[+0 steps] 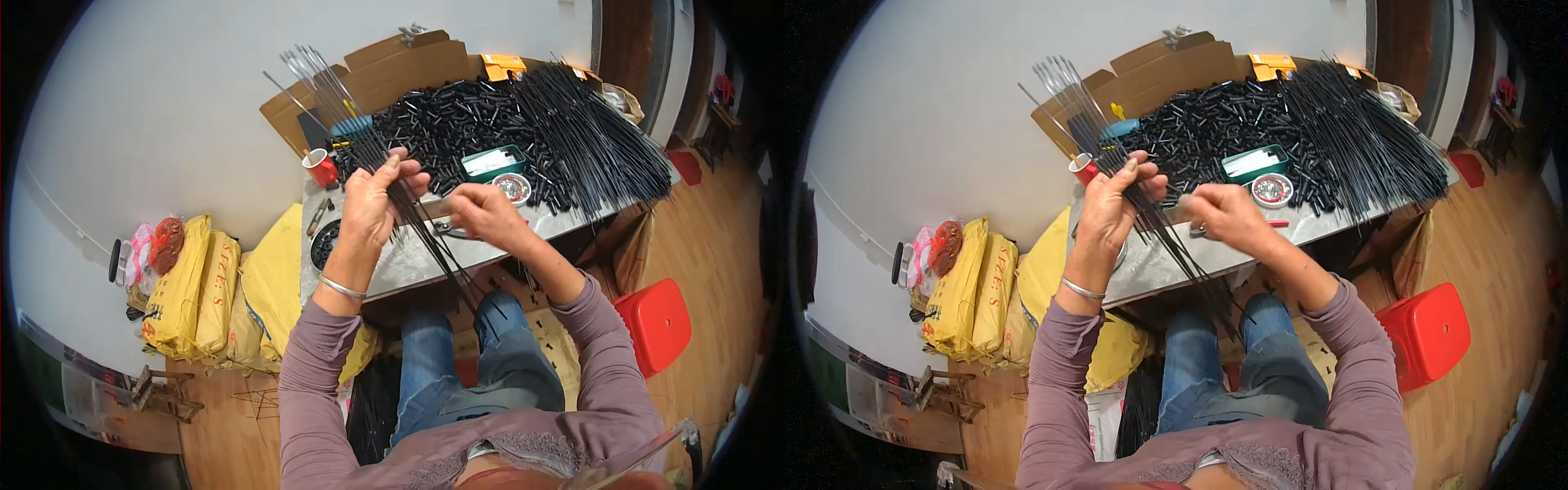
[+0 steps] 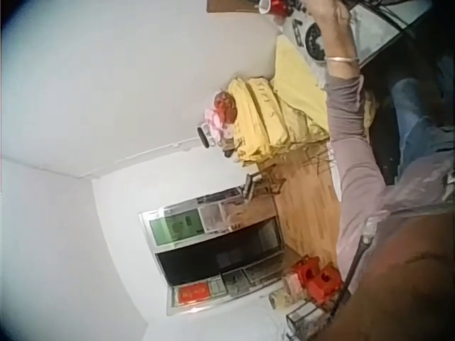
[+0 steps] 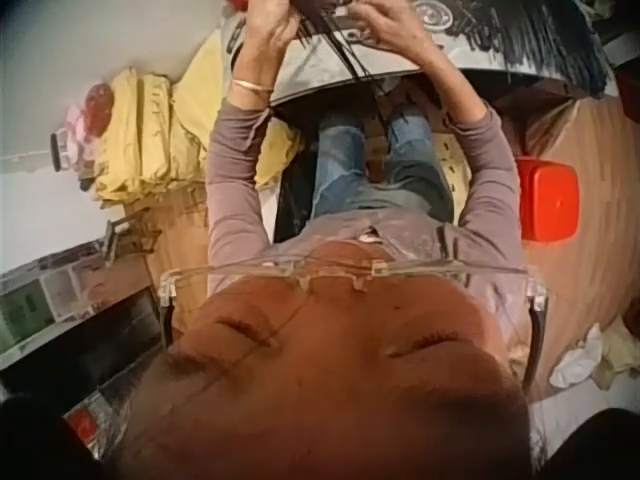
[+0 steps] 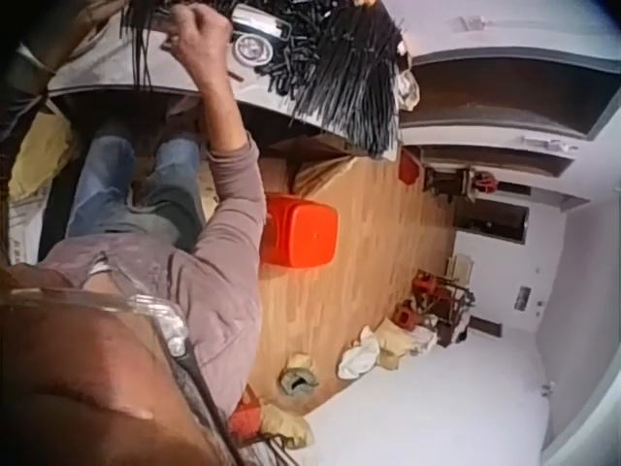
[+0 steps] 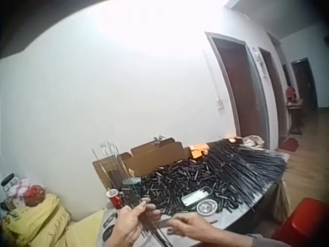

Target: Assembling bundles of black rods or cables into a base component using pliers.

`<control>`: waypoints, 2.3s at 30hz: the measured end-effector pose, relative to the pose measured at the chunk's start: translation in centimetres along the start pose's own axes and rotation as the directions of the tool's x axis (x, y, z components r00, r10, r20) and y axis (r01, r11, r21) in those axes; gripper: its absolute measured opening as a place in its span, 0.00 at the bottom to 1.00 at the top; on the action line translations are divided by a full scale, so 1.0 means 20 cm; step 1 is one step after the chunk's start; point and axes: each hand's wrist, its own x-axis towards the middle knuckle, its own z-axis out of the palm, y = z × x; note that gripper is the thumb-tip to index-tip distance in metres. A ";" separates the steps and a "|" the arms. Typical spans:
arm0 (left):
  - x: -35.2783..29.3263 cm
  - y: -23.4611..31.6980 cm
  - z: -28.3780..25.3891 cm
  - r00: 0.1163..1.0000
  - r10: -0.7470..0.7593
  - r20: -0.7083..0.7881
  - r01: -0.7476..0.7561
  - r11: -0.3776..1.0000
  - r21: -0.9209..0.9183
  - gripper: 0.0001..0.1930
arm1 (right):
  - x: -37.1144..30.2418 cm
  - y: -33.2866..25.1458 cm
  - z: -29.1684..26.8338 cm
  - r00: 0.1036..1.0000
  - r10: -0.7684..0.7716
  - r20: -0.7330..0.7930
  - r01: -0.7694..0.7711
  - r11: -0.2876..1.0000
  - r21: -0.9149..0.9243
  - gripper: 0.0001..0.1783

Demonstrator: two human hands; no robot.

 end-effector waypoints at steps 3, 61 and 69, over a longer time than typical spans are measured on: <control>-0.01 0.02 -0.01 0.999 -0.015 0.032 0.016 0.998 -0.055 0.13 | 0.03 0.29 -0.13 0.959 -0.279 -0.057 0.221 0.854 -0.471 0.09; -0.21 -0.17 -0.09 0.994 0.087 0.061 -0.103 0.929 0.356 0.12 | 0.13 0.26 0.24 0.847 -0.176 0.502 -0.097 0.877 0.470 0.16; -0.18 -0.25 -0.05 0.941 0.277 0.196 -0.334 0.853 0.400 0.12 | 0.55 0.53 -0.43 0.989 -0.077 -0.130 -0.082 0.443 -0.893 0.10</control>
